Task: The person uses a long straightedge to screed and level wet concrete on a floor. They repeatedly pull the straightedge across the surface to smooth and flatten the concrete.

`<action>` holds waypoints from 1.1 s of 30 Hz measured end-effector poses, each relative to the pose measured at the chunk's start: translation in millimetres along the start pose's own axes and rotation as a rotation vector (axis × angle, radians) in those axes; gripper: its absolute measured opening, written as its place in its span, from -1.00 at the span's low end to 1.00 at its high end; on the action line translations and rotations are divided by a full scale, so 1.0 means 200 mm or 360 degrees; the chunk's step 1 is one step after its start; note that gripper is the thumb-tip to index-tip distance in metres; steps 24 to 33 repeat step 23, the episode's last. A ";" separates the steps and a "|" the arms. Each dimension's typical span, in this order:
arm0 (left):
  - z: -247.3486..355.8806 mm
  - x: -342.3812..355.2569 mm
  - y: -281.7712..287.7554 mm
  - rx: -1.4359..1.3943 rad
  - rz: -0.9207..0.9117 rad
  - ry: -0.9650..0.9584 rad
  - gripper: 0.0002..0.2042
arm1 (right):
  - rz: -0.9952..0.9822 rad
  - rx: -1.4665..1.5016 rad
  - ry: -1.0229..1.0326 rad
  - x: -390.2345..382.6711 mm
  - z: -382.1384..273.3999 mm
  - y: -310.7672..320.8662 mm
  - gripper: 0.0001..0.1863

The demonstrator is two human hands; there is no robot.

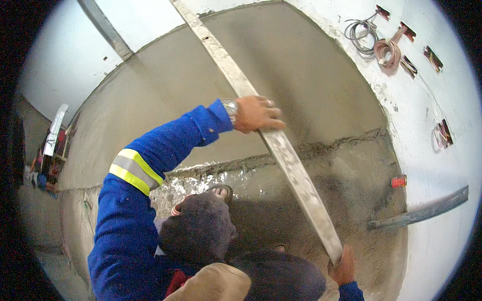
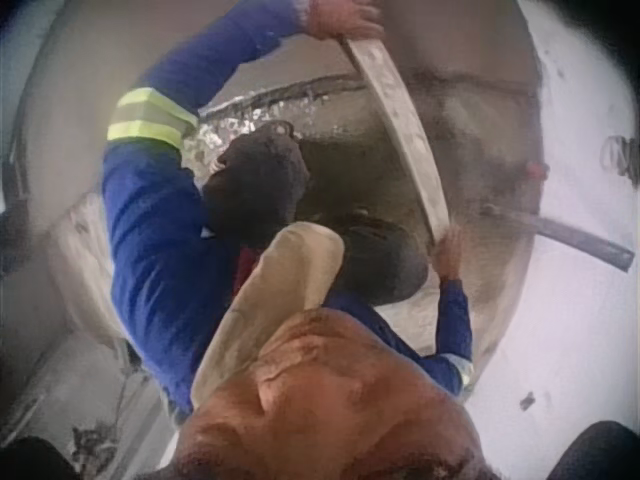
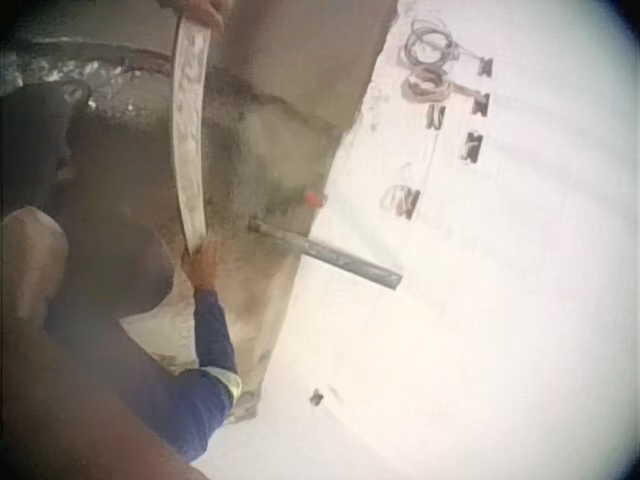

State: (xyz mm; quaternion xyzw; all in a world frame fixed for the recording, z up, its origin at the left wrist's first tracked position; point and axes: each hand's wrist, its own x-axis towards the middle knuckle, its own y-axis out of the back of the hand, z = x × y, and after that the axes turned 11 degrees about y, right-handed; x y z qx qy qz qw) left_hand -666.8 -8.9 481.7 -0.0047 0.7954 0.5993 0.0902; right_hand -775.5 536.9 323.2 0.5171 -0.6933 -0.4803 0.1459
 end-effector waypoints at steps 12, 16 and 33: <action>-0.86 -0.03 -0.70 0.0151 0.0065 0.0024 -0.16 | -0.0350 -0.0057 0.0486 0.75 -0.99 -0.09 -0.26; -1.11 0.11 -0.84 0.0162 0.0055 0.0075 -0.17 | -0.0308 -0.0021 0.0268 1.02 -1.06 -0.13 -0.38; -1.46 0.26 -1.11 0.0150 -0.0053 0.0147 -0.20 | -0.0327 0.0012 0.0133 1.38 -1.20 -0.15 -0.48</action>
